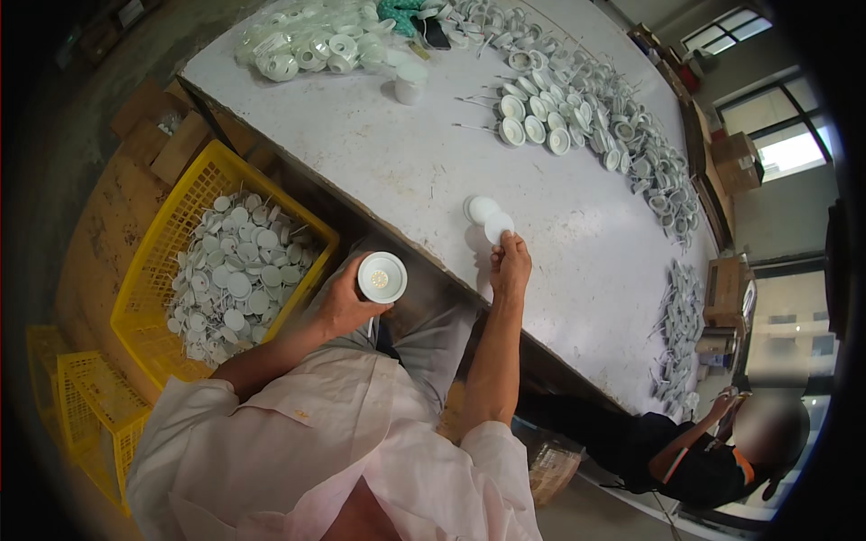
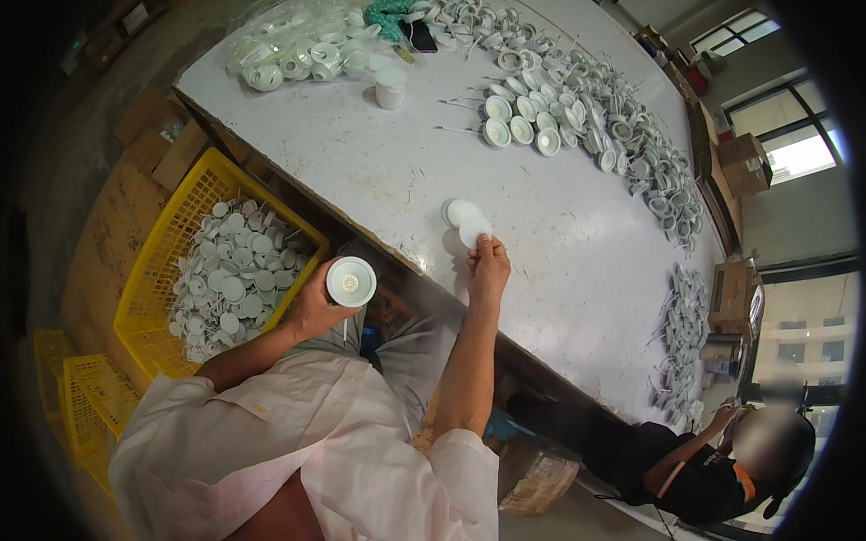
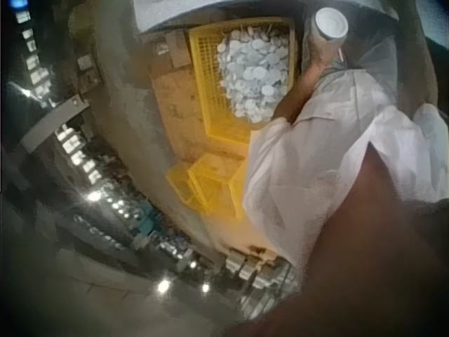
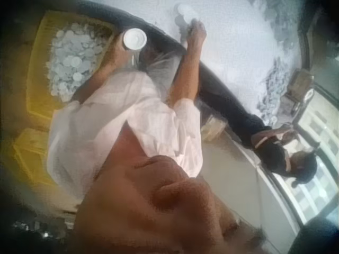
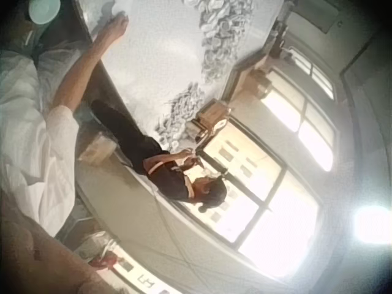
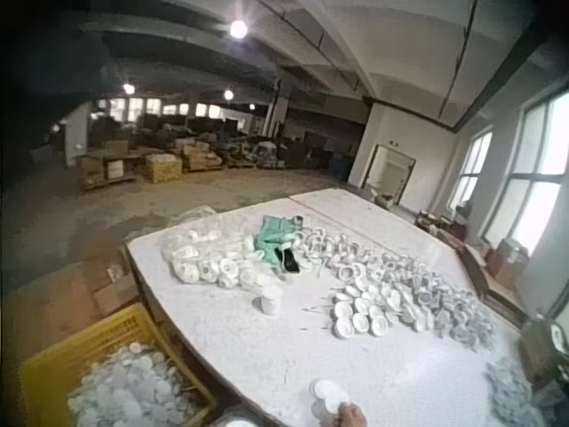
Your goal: The person repeatedly takes lamp housings and circular diffuser discs, inserts the discs into the housings, and presses them into place by hand.
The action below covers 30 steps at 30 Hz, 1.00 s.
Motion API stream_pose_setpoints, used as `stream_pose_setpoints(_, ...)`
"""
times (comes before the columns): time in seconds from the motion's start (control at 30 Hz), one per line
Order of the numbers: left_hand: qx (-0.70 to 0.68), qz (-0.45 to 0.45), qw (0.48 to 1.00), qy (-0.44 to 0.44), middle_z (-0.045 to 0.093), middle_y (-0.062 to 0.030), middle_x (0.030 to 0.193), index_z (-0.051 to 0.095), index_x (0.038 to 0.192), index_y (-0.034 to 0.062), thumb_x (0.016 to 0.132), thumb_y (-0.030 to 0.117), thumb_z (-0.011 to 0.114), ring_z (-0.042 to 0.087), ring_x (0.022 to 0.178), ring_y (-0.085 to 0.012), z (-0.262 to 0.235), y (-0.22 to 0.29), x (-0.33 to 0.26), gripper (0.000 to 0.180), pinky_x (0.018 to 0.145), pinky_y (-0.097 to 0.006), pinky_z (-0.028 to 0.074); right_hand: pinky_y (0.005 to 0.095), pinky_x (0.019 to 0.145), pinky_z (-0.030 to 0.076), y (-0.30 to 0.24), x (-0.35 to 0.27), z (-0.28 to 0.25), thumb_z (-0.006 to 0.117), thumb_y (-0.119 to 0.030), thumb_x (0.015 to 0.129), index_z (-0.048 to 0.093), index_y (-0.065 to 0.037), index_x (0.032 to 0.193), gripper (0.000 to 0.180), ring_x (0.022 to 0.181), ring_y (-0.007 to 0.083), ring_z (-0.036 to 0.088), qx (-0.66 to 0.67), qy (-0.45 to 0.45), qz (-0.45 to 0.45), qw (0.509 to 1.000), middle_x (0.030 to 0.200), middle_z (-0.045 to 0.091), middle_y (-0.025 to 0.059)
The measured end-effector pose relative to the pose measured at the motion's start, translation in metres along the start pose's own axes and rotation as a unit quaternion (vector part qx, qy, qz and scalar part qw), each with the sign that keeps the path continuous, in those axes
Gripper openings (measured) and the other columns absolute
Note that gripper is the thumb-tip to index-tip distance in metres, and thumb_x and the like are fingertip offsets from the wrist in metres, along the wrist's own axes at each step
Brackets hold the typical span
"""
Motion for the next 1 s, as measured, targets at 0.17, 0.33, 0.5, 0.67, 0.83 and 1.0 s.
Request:
stream_pose_setpoints(0.17,-0.015,-0.012,0.999,-0.041,0.056,-0.0107,0.117,0.04,0.131,0.0011,0.067,0.01,0.079,0.056,0.108,-0.0193,0.02,0.008,0.015,0.075,0.09,-0.032,0.046,0.0188,0.052,0.044,0.009,-0.049,0.018,0.057,-0.008,0.091,0.057,-0.004,0.092,0.004,0.063,0.0087,0.056,0.098,-0.035,0.024,0.994,0.075,0.059,0.0026)
stream_pose_setpoints(0.33,-0.115,-0.062,0.987,-0.097,0.062,-0.0052,0.098,0.039,0.13,0.0031,0.072,0.003,0.076,0.058,0.061,-0.0073,0.048,0.022,0.025,0.068,0.052,-0.022,0.049,0.0196,0.053,0.045,0.022,-0.072,0.004,0.058,-0.006,0.09,0.056,-0.004,0.091,0.003,0.064,0.0094,0.057,0.147,-0.038,0.024,0.988,0.077,0.061,0.003)
stream_pose_setpoints(0.5,-0.162,-0.111,0.964,-0.18,0.06,-0.0076,0.104,0.035,0.133,0.001,0.074,0.001,0.075,0.061,0.07,-0.0099,0.078,0.009,0.029,0.071,0.057,-0.024,0.052,0.0246,0.054,0.047,-0.012,-0.114,-0.008,0.063,-0.004,0.086,0.058,-0.003,0.094,0.009,0.063,0.0148,0.059,-0.123,0.043,-0.122,0.984,0.079,0.064,0.0046)
stream_pose_setpoints(0.67,-0.258,-0.021,0.947,-0.188,0.056,-0.0101,0.113,0.034,0.134,-0.0004,0.075,0.012,0.075,0.061,0.089,-0.0123,0.082,0.01,0.028,0.073,0.065,-0.025,0.052,0.0352,0.07,0.052,-0.053,-0.187,0.053,0.061,0.006,0.077,0.063,-0.003,0.107,0.032,0.078,0.0315,0.063,-0.48,-0.032,-0.483,0.732,0.098,0.066,0.0134)
stream_pose_setpoints(0.83,-0.224,-0.063,0.947,-0.221,0.055,-0.0107,0.113,0.033,0.134,-0.0007,0.082,0.023,0.069,0.059,0.091,-0.0138,0.085,0.017,0.022,0.067,0.067,-0.025,0.052,0.0349,0.077,0.048,-0.042,-0.211,0.075,0.066,0.001,0.067,0.064,-0.009,0.11,0.044,0.095,0.0278,0.059,-0.512,-0.066,-0.553,0.654,0.117,0.061,0.0093)
stream_pose_setpoints(1.0,-0.192,-0.044,0.963,-0.185,0.055,-0.0103,0.115,0.033,0.135,0.0021,0.089,0.024,0.062,0.058,0.093,-0.0124,0.081,0.011,0.024,0.059,0.064,-0.023,0.053,0.0373,0.087,0.041,-0.034,-0.212,0.085,0.071,-0.01,0.068,0.061,-0.011,0.115,0.049,0.11,0.0282,0.051,-0.534,-0.076,-0.536,0.65,0.126,0.055,0.007)
Point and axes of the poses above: each hand's wrist, its own x-axis towards the middle knuckle, its own z-axis out of the palm, y = z × x, the point moved 10 cm from there along x, towards the middle knuckle
